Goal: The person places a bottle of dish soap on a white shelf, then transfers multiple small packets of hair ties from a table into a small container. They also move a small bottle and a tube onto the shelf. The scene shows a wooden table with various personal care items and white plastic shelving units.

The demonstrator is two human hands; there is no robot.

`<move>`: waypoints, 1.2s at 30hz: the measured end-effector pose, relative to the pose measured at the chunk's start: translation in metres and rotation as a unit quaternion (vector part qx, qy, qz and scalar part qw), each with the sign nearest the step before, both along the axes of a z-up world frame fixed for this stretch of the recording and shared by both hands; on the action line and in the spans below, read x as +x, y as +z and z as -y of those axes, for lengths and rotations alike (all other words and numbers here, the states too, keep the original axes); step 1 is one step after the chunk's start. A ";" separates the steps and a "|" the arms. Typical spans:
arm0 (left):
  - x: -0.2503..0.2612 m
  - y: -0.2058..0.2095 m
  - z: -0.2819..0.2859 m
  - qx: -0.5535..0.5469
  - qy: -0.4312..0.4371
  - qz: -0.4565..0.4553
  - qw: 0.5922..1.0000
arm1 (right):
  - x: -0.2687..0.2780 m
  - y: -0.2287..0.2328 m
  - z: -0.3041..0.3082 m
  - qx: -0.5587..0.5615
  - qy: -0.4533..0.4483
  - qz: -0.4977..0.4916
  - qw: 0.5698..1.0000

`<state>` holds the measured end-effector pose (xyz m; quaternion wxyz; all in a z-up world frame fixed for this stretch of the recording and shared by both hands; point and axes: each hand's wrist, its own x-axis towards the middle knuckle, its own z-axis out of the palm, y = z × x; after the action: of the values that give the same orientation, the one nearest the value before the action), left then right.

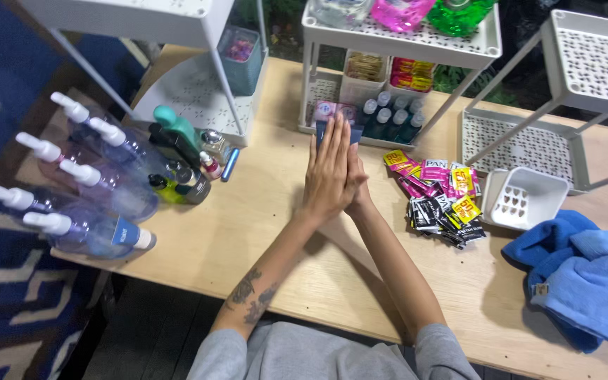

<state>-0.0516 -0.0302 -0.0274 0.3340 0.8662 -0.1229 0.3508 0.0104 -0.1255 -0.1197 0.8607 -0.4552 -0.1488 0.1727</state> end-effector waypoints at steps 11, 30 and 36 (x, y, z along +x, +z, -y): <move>-0.024 -0.064 0.005 -0.096 -0.103 0.013 0.990 | 0.034 0.036 0.046 0.063 -0.036 -0.109 0.991; 0.048 -0.074 0.019 -0.696 -0.327 -0.296 0.567 | -0.064 0.088 0.032 -0.549 -0.078 0.429 0.713; 0.026 -0.040 0.050 -0.448 -0.279 -0.203 0.825 | -0.016 0.098 0.056 -0.383 -0.193 0.250 0.868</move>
<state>-0.0260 -0.0802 -0.0677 0.7862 0.6019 -0.1182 0.0753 -0.0060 -0.1820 -0.0215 0.5685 -0.7970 -0.1901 -0.0733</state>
